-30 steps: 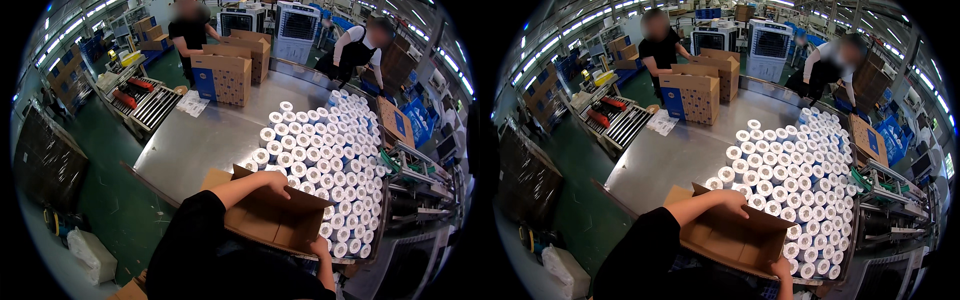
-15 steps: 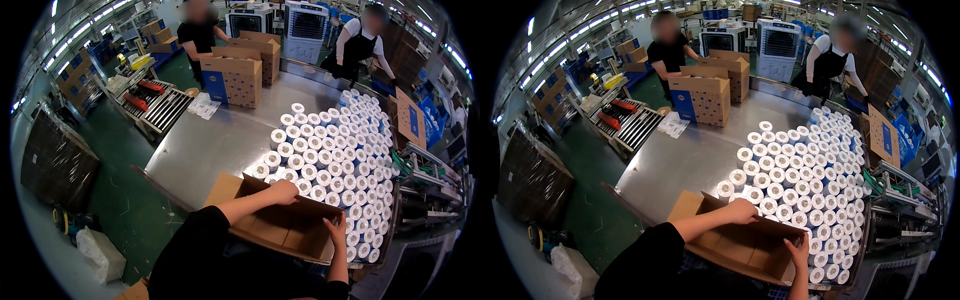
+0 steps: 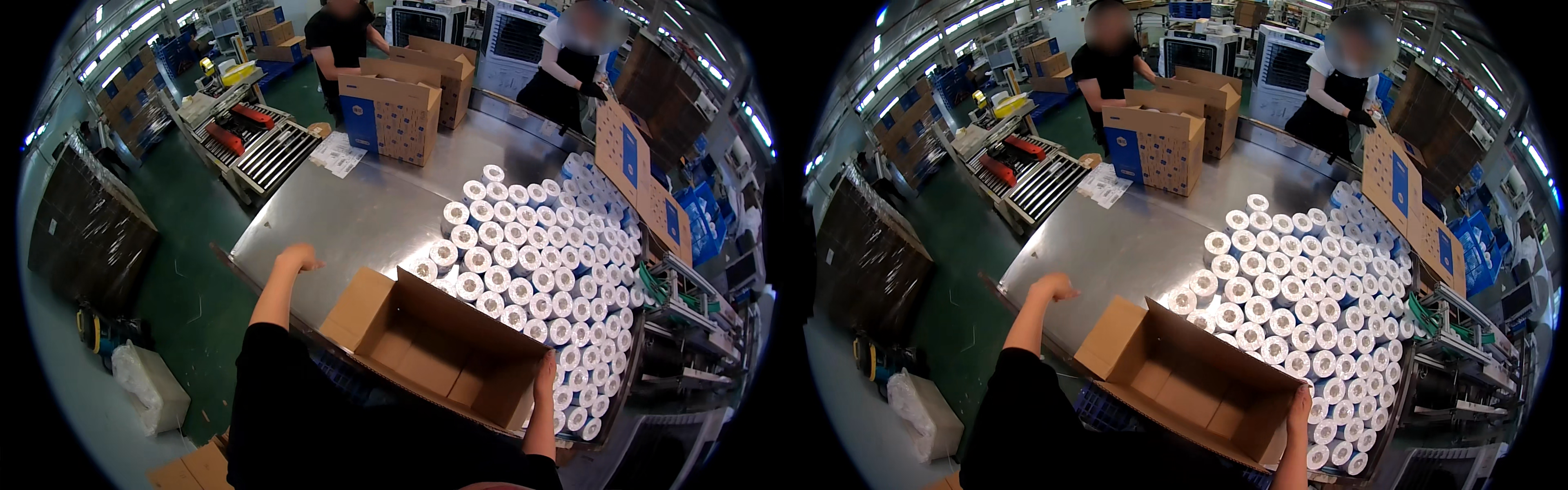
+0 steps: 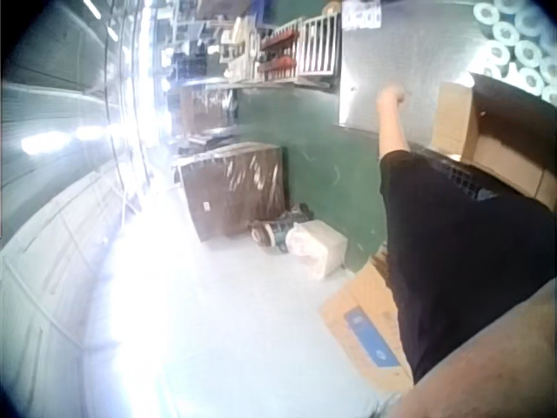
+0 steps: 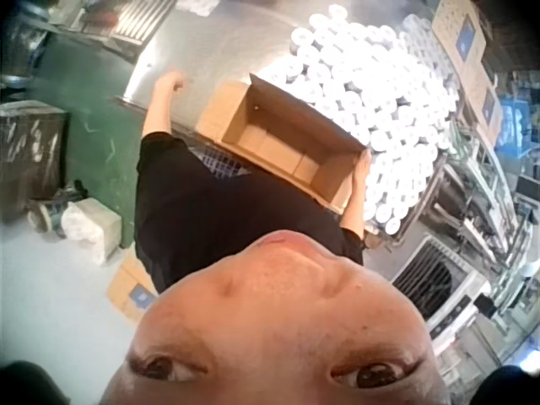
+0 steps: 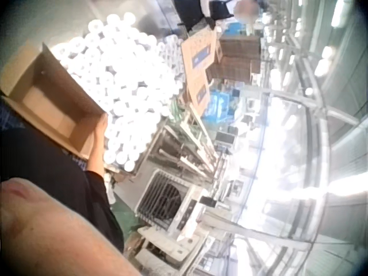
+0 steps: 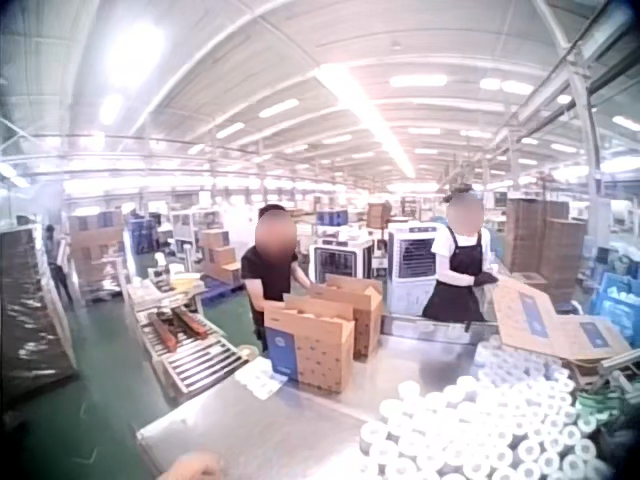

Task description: The person picks up white paper rolls from a metal table and places them into a cardboard box.

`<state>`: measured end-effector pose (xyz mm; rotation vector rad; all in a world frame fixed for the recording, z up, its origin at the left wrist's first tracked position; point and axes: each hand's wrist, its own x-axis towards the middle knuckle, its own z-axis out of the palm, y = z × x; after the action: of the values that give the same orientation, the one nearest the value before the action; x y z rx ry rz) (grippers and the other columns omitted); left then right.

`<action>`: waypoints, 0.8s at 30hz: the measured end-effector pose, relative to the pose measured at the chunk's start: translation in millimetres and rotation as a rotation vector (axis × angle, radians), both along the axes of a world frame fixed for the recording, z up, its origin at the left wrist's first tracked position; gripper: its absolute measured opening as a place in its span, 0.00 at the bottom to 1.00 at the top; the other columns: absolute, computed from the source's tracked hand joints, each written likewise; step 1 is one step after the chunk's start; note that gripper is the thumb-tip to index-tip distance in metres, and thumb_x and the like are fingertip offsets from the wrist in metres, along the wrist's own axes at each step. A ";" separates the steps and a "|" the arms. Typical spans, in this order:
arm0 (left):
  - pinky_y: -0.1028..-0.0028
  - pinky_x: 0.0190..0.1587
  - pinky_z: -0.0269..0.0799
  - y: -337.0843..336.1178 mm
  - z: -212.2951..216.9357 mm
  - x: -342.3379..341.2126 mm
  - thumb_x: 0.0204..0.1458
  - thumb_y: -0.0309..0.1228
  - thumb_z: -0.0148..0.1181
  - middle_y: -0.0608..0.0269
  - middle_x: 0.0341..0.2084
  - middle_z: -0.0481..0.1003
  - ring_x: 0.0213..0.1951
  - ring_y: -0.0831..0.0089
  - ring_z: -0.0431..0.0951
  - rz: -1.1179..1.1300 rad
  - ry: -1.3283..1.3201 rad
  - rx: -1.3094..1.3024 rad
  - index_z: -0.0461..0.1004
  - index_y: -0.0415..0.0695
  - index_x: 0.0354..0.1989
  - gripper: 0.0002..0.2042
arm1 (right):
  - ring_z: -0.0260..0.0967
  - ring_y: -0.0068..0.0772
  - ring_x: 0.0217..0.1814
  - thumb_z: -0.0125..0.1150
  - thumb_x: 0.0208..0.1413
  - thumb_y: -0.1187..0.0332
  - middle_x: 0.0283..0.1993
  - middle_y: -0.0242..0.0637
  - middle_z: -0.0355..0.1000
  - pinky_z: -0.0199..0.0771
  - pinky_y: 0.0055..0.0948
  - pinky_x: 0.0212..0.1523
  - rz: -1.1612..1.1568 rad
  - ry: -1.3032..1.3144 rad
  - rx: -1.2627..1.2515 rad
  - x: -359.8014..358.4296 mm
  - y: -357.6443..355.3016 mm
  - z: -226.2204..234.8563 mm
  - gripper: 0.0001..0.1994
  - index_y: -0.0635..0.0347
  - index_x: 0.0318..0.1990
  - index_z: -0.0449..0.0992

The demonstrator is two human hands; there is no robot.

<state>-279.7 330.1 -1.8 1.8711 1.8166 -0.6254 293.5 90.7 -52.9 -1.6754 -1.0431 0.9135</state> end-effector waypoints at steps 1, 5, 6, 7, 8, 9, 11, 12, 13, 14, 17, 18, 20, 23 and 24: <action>0.67 0.42 0.71 0.4 0.0 7.1 0.52 0.48 0.50 0.51 0.38 0.75 0.40 0.60 0.76 0.103 -0.260 0.122 0.72 0.42 0.47 0.23 | 0.58 0.24 0.40 0.34 0.62 0.48 0.37 0.32 0.65 0.59 0.24 0.44 0.003 -0.028 0.026 7.5 -1.1 -10.7 0.26 0.65 0.42 0.68; 0.65 0.51 0.64 -21.3 57.7 94.9 0.51 0.46 0.52 0.51 0.47 0.71 0.49 0.55 0.69 0.016 -0.605 0.359 0.70 0.42 0.49 0.23 | 0.60 0.28 0.48 0.34 0.62 0.47 0.46 0.38 0.66 0.58 0.26 0.51 -0.009 0.041 0.000 16.4 3.1 -24.9 0.28 0.68 0.48 0.66; 0.64 0.53 0.62 -27.2 64.5 117.1 0.51 0.45 0.52 0.50 0.49 0.69 0.51 0.55 0.68 -0.101 -0.627 0.410 0.70 0.42 0.49 0.23 | 0.61 0.29 0.48 0.33 0.62 0.48 0.45 0.40 0.67 0.59 0.26 0.51 -0.034 0.037 0.042 16.5 3.5 -34.4 0.28 0.68 0.46 0.67; 0.65 0.54 0.62 -33.0 79.2 139.1 0.52 0.45 0.52 0.51 0.49 0.69 0.52 0.55 0.67 -0.168 -0.680 0.415 0.68 0.42 0.51 0.23 | 0.62 0.30 0.48 0.32 0.63 0.49 0.44 0.41 0.68 0.59 0.27 0.51 -0.056 0.029 0.074 20.2 0.0 -41.0 0.27 0.69 0.44 0.68; 0.65 0.54 0.61 -36.4 89.3 157.4 0.52 0.44 0.52 0.52 0.50 0.68 0.53 0.55 0.66 -0.230 -0.730 0.422 0.66 0.43 0.53 0.23 | 0.62 0.30 0.48 0.32 0.63 0.48 0.45 0.42 0.68 0.59 0.27 0.51 -0.059 0.000 0.048 16.7 0.5 -34.7 0.28 0.69 0.46 0.68; 0.65 0.55 0.61 -35.9 85.9 174.9 0.53 0.45 0.52 0.51 0.50 0.67 0.53 0.55 0.65 -0.337 -0.796 0.463 0.66 0.42 0.52 0.23 | 0.62 0.31 0.48 0.32 0.63 0.48 0.45 0.42 0.68 0.59 0.27 0.51 -0.057 -0.013 0.046 17.4 -0.4 -32.2 0.28 0.69 0.46 0.68; 0.64 0.54 0.61 -33.5 83.9 208.8 0.53 0.46 0.52 0.51 0.49 0.68 0.52 0.55 0.65 -0.558 -0.957 0.496 0.67 0.42 0.50 0.23 | 0.62 0.31 0.48 0.33 0.63 0.48 0.45 0.42 0.68 0.59 0.28 0.51 -0.063 -0.027 0.054 18.2 -0.4 -32.5 0.29 0.70 0.46 0.68; 0.65 0.54 0.61 -33.6 86.8 225.6 0.52 0.47 0.52 0.50 0.49 0.67 0.53 0.56 0.65 -0.610 -0.967 0.396 0.67 0.42 0.50 0.24 | 0.62 0.31 0.48 0.33 0.63 0.49 0.45 0.42 0.68 0.59 0.27 0.51 -0.074 0.007 0.019 19.4 -1.0 -31.6 0.28 0.69 0.46 0.68; 0.64 0.51 0.64 -34.6 83.6 239.2 0.51 0.50 0.52 0.49 0.45 0.70 0.50 0.55 0.68 -0.639 -0.906 0.338 0.68 0.41 0.50 0.26 | 0.62 0.31 0.48 0.33 0.63 0.49 0.44 0.42 0.68 0.59 0.27 0.51 -0.082 -0.007 0.040 15.5 0.3 -27.6 0.28 0.69 0.45 0.68; 0.63 0.48 0.66 -34.6 81.9 250.6 0.50 0.52 0.52 0.48 0.41 0.72 0.46 0.54 0.70 -0.642 -0.812 0.246 0.69 0.41 0.47 0.26 | 0.62 0.31 0.47 0.33 0.63 0.49 0.43 0.41 0.68 0.59 0.27 0.50 -0.090 -0.020 0.061 10.4 2.9 -24.4 0.27 0.69 0.45 0.68; 0.61 0.39 0.69 -41.4 76.9 273.1 0.49 0.56 0.50 0.47 0.30 0.74 0.36 0.52 0.74 -0.657 -0.669 0.089 0.74 0.41 0.37 0.27 | 0.60 0.33 0.53 0.34 0.63 0.49 0.50 0.43 0.66 0.56 0.27 0.55 -0.087 0.015 -0.030 5.3 2.5 -14.2 0.28 0.70 0.50 0.65; 0.60 0.36 0.70 -42.8 72.2 280.1 0.48 0.58 0.49 0.47 0.27 0.75 0.33 0.51 0.75 -0.670 -0.649 0.060 0.75 0.41 0.34 0.27 | 0.58 0.33 0.57 0.35 0.63 0.49 0.54 0.45 0.64 0.54 0.27 0.58 -0.086 0.036 -0.083 6.9 1.8 -12.7 0.29 0.71 0.54 0.63; 0.59 0.32 0.70 -46.1 63.9 297.8 0.48 0.59 0.48 0.49 0.23 0.75 0.30 0.52 0.75 -0.735 -0.565 0.157 0.75 0.42 0.27 0.28 | 0.59 0.30 0.45 0.35 0.63 0.50 0.42 0.40 0.66 0.58 0.27 0.49 -0.152 -0.016 0.051 24.3 -5.0 -56.5 0.25 0.68 0.43 0.67; 0.59 0.28 0.70 -46.9 47.9 298.3 0.47 0.61 0.46 0.53 0.19 0.74 0.25 0.53 0.75 -0.753 -0.523 0.275 0.75 0.44 0.22 0.29 | 0.59 0.28 0.39 0.34 0.63 0.50 0.35 0.38 0.67 0.60 0.27 0.44 -0.237 -0.014 0.151 15.7 -2.6 -67.0 0.25 0.67 0.37 0.68; 0.59 0.28 0.70 -47.1 50.1 298.3 0.47 0.61 0.46 0.53 0.19 0.74 0.25 0.54 0.76 -0.743 -0.512 0.271 0.75 0.44 0.22 0.29 | 0.59 0.28 0.39 0.34 0.63 0.50 0.35 0.38 0.67 0.60 0.27 0.43 -0.269 -0.001 0.167 8.7 0.9 -60.8 0.25 0.67 0.37 0.68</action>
<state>18.7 283.0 48.4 2.5973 0.8914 -0.0853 302.2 91.6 -113.7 -1.6275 -0.8448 0.6330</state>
